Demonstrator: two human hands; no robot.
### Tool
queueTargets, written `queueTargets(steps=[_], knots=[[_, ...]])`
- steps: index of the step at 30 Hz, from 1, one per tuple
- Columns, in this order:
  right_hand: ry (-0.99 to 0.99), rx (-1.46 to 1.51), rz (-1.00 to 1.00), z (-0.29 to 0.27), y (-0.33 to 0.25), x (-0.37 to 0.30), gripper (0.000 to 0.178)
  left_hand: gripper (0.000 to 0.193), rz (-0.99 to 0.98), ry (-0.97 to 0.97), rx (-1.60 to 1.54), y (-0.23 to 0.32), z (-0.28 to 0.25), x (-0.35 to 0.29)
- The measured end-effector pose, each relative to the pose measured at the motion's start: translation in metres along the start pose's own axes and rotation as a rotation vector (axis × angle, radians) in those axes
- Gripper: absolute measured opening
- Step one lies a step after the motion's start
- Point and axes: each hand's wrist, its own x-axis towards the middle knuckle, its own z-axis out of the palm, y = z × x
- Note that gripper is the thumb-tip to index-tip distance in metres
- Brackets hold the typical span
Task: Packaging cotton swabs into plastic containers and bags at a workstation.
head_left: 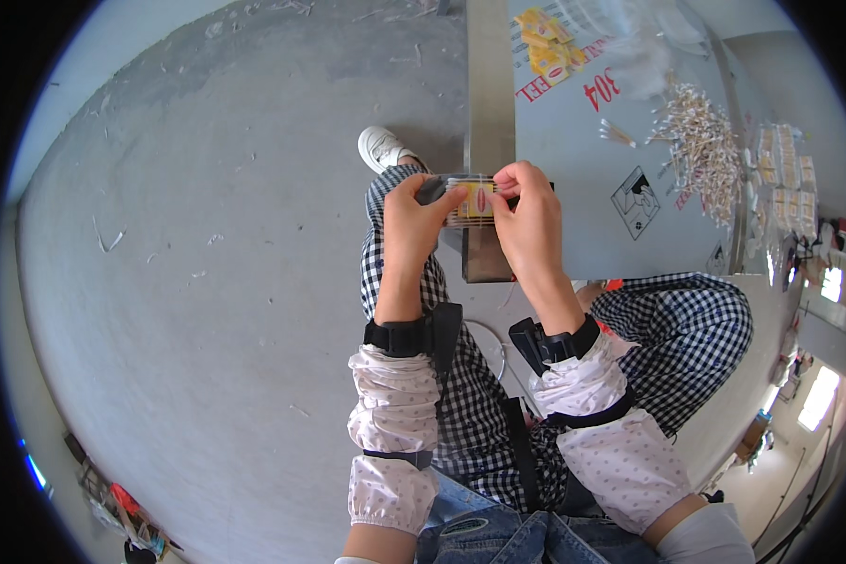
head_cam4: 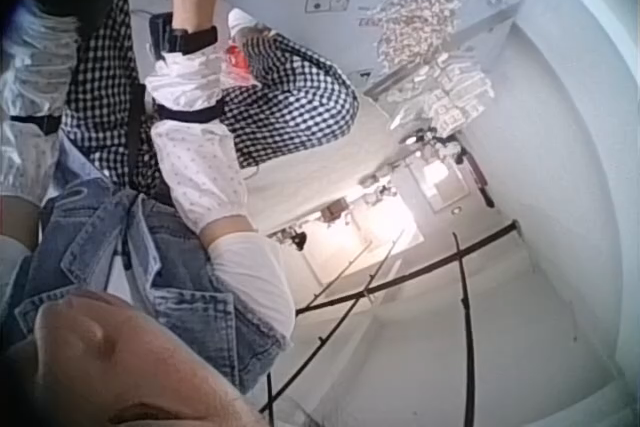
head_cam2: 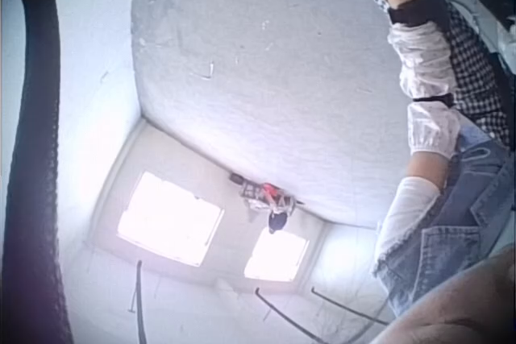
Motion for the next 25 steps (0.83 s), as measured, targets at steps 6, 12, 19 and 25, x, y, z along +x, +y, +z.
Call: queueTargets(steps=[6, 12, 19, 25], knots=[[0.082, -0.017, -0.035, -0.058, -0.007, -0.013, 0.023, 0.042, 0.376, 0.482, 0.156, 0.014, 0.000, -0.019], [0.237, -0.042, -0.094, -0.200, -0.026, -0.052, 0.018, 0.014, 0.577, -0.381, -1.187, 0.180, -0.013, -0.190], [0.482, -0.133, -0.157, -0.321, -0.016, -0.125, 0.015, 0.028, 0.335, -1.039, -1.412, 0.252, 0.009, -0.322], [0.475, -0.175, -0.035, -0.365, 0.046, -0.152, 0.015, 0.025, 0.616, -1.395, -1.293, 0.245, 0.023, -0.337]])
